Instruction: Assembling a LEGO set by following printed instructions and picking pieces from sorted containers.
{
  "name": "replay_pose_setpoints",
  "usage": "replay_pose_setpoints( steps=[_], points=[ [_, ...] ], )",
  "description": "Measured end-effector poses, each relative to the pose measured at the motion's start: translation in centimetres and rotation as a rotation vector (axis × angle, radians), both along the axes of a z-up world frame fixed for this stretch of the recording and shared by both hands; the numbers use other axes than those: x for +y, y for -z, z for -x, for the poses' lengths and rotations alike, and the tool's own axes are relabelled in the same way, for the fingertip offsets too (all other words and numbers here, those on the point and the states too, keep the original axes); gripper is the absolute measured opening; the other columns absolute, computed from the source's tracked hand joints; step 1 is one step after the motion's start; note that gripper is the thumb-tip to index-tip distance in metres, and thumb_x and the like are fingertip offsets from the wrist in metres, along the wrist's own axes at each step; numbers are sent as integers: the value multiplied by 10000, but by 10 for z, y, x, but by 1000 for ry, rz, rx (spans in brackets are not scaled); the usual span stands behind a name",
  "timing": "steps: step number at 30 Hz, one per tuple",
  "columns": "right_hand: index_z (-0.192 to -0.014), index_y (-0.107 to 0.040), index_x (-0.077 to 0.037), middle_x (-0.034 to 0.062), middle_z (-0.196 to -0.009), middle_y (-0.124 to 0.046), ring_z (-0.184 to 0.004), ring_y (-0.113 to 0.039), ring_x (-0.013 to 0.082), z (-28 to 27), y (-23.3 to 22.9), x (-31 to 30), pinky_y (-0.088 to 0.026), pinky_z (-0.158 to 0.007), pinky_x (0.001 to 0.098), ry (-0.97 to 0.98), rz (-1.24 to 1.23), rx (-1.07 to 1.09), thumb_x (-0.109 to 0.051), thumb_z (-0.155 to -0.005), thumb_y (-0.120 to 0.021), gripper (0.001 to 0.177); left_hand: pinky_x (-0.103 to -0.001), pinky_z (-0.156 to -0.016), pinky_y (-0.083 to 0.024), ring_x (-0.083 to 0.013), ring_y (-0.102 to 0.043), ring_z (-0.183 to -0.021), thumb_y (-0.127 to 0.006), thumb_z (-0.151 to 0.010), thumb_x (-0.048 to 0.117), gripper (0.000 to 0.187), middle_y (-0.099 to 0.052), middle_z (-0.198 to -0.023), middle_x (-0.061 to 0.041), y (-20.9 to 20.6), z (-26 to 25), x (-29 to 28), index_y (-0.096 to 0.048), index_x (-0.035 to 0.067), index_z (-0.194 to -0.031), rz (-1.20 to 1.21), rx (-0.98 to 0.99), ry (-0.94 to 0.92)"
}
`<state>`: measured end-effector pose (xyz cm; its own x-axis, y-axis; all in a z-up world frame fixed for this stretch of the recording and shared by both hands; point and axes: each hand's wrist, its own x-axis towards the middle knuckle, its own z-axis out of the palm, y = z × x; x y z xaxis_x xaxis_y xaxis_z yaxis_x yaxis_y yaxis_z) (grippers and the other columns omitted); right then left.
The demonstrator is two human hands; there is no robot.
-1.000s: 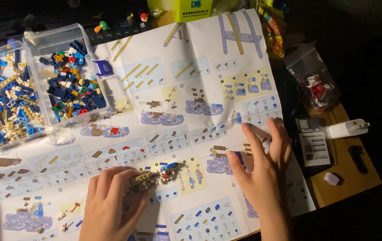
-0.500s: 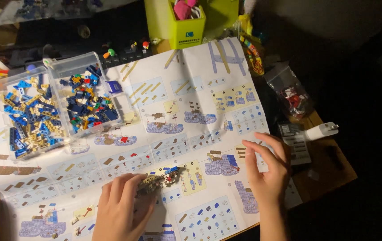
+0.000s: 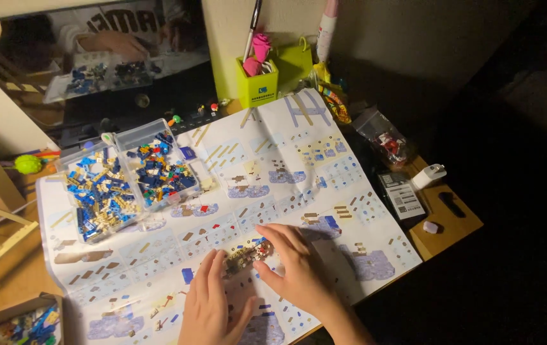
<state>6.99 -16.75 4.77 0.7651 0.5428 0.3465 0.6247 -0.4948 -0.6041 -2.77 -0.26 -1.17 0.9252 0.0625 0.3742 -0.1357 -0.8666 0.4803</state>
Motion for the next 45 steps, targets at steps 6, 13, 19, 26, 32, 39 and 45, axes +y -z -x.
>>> replay_pose_setpoints(
  steps=[6, 13, 19, 26, 32, 39, 45],
  points=[
    [-1283, -568, -63, 82, -1246, -586, -1165, -524, 247, -2, 20, 4, -420, -975, 402, -12, 1, -2, -217, -866, -634, 449, -430, -1047, -379, -329, -363, -1385, -700, -805, 459, 917, -332, -1517, -199, 4, 12, -2, -268, 7, -1476, 12, 67, 1],
    [-1216, -621, -94, 68, -1203, -605, -1122, -541, 250, -4, 30, 5, -418, -960, 401, -5, -27, -71, -195, -852, -645, 378, -430, -1042, -388, -332, -423, -1326, -675, -816, 483, 881, -371, -1485, -200, 3, 10, -2, -301, 14, -1462, -60, -11, 8],
    [-1243, -606, -57, 62, -1212, -607, -1143, -535, 232, -3, 27, 8, -431, -972, 396, 25, 11, -64, -203, -855, -640, 416, -430, -1048, -369, -351, -389, -1345, -663, -852, 456, 869, -341, -1493, -224, -8, 14, -2, -263, -3, -1473, -48, 24, 19],
    [-1247, -607, -101, 47, -1198, -580, -1110, -520, 229, -4, 31, 6, -440, -945, 390, 68, 39, -44, -213, -826, -688, 442, -443, -1029, -369, -348, -393, -1319, -643, -877, 420, 809, -339, -1499, -189, -17, 15, -3, -272, 8, -1467, -13, 70, 35],
    [-1249, -607, -93, 46, -1197, -582, -1127, -505, 240, -4, 30, 6, -444, -946, 401, 53, 38, -57, -197, -823, -690, 447, -446, -1055, -353, -343, -397, -1321, -651, -867, 401, 783, -386, -1467, -177, -20, 15, -3, -310, 5, -1450, -13, 44, 30],
    [-1292, -559, -82, 54, -1227, -583, -1135, -507, 244, -2, 25, 5, -439, -949, 389, 20, 55, -75, -171, -800, -716, 524, -441, -1065, -337, -336, -396, -1315, -644, -870, 387, 756, -405, -1447, -165, -21, 15, -4, -324, 13, -1443, 14, 66, 35],
    [-1249, -624, -129, 13, -1093, -590, -979, -544, 194, -4, 36, 3, -421, -877, 331, 42, 21, -30, -201, -793, -744, 477, -456, -1050, -358, -370, -351, -1370, -632, -904, 387, 800, -291, -1523, -217, -29, 18, -3, -237, 6, -1485, 37, 73, 46]
  ],
)
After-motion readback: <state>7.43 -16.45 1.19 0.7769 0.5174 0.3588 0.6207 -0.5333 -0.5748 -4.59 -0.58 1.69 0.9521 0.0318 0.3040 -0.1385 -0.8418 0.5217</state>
